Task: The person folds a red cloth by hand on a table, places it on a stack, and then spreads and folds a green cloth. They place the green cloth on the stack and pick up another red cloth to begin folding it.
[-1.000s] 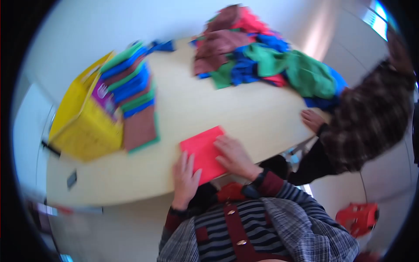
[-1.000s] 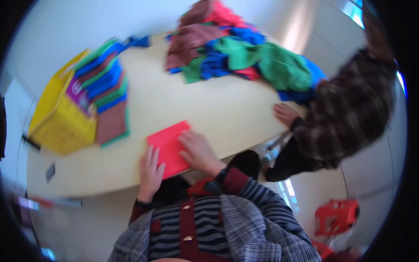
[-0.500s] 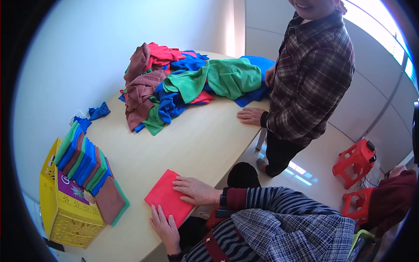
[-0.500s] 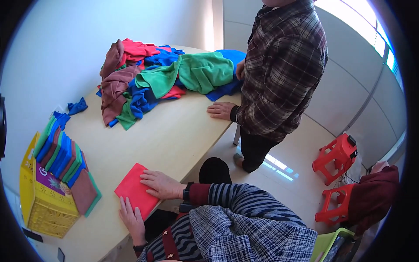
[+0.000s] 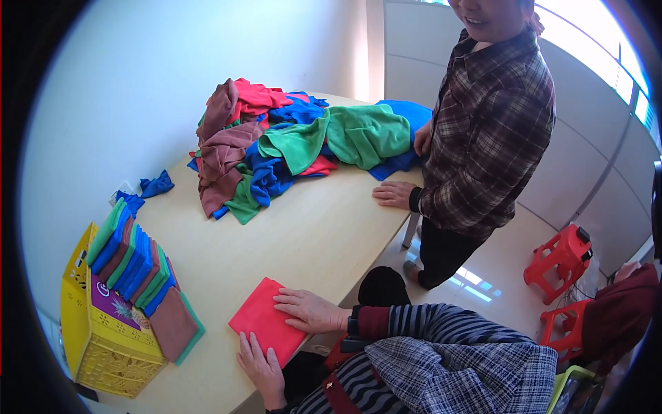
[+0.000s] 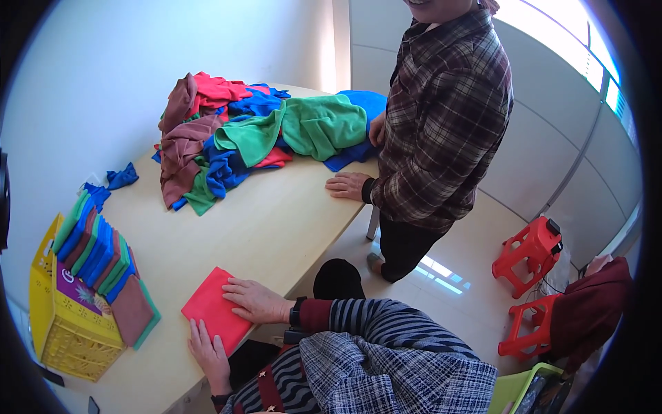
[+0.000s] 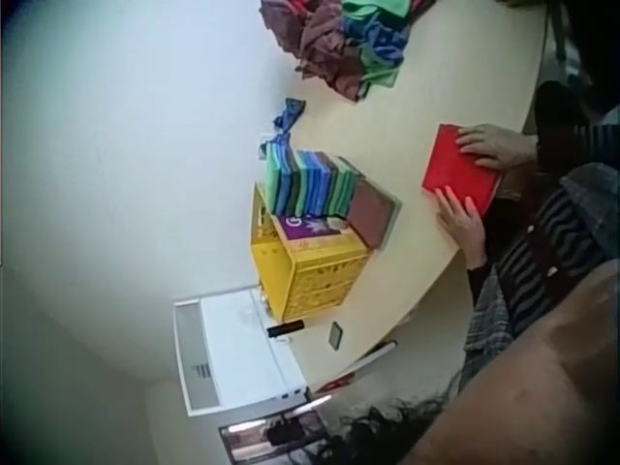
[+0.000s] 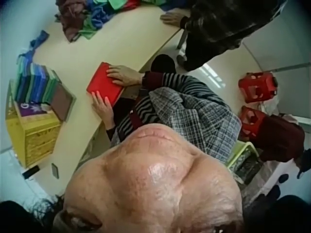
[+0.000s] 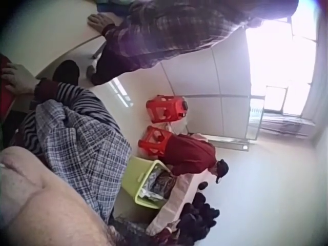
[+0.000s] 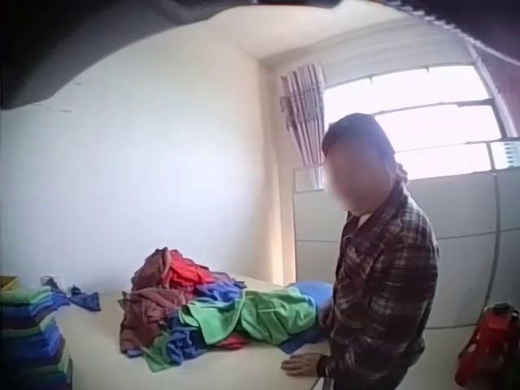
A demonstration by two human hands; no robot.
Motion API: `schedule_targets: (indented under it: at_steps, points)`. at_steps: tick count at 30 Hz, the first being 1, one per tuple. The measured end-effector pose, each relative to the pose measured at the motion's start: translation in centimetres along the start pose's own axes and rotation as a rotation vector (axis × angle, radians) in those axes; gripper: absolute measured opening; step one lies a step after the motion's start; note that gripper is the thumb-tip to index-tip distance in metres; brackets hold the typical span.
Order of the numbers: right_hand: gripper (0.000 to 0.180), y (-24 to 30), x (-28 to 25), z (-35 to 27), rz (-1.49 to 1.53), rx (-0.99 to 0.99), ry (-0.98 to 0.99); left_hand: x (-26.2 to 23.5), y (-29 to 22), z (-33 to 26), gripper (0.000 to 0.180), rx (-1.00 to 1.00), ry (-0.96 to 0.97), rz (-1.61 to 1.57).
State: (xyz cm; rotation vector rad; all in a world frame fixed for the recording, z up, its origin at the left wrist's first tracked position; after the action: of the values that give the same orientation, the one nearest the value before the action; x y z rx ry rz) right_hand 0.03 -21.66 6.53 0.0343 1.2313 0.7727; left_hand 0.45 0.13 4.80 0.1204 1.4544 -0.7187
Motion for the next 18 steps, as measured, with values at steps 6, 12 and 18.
schedule_targets:
  at_steps: [6,12,18]
  points:
    - [0.019,2.1,-2.1,-0.3,-0.016,-0.056,-0.129,0.1,0.2,-0.6,0.056,-0.016,0.012,0.009]
    - [0.012,0.9,-1.8,0.7,-0.204,-0.080,0.065,-0.3,-0.5,-0.2,0.053,0.046,-0.010,-0.078]
    - [0.028,-3.4,-1.6,2.3,-0.135,0.002,0.073,-0.2,-2.1,-0.6,0.051,0.079,-0.016,-0.043]
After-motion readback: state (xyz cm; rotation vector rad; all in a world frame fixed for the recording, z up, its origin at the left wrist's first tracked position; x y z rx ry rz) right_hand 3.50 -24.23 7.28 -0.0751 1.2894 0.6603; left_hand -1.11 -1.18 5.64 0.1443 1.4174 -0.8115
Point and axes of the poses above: each hand's wrist, its own z-axis towards the middle knuckle, its own x-axis out of the palm, y = z × x, the point moved 6 cm from there along z, towards the middle knuckle, and after that the axes turned 12 degrees about y, right-handed, at the moved point
